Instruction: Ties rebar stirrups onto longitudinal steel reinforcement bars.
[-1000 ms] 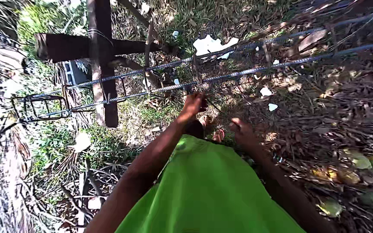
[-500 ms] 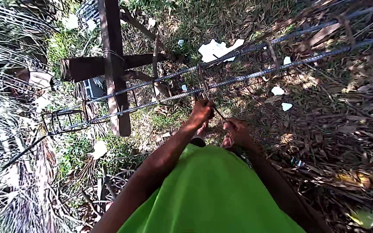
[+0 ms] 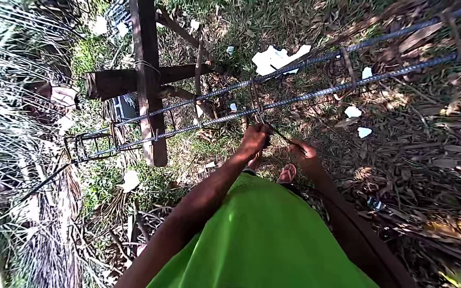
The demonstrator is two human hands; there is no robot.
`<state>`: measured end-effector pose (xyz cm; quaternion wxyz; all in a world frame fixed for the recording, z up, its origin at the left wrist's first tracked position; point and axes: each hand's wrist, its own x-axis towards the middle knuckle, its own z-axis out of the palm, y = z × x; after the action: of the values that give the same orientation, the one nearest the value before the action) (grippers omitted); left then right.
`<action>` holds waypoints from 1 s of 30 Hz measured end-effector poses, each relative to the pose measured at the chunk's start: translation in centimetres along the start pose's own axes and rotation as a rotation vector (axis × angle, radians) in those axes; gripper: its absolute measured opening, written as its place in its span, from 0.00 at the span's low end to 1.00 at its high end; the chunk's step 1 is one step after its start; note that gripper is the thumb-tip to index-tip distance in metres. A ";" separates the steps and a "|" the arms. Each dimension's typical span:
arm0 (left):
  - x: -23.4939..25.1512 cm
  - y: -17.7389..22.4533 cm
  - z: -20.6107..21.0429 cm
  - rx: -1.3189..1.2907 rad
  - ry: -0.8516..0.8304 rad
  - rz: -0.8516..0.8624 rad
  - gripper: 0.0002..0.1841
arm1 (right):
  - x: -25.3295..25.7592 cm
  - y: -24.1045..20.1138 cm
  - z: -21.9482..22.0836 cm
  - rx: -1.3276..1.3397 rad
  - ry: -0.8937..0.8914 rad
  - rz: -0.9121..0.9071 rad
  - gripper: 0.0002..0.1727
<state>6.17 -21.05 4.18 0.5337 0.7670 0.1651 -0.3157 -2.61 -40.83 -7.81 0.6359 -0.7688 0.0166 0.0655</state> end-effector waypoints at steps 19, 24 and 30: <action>-1.3 -1.7 -1.5 -0.081 -0.182 0.191 0.24 | 11.5 -23.6 -8.4 -1.055 -0.564 -0.100 0.11; 4.3 -7.7 -3.3 -0.408 0.055 0.039 0.28 | 12.4 -24.9 -9.0 -1.004 -0.611 -0.103 0.13; 13.0 -8.2 -3.5 -0.560 0.215 0.061 0.29 | 11.7 -24.2 -10.6 -0.792 -0.570 -0.234 0.13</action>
<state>12.11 -15.83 -9.51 0.7131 0.6238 0.2779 -0.1587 12.48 -45.93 16.26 0.2778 -0.8993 -0.2704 0.2023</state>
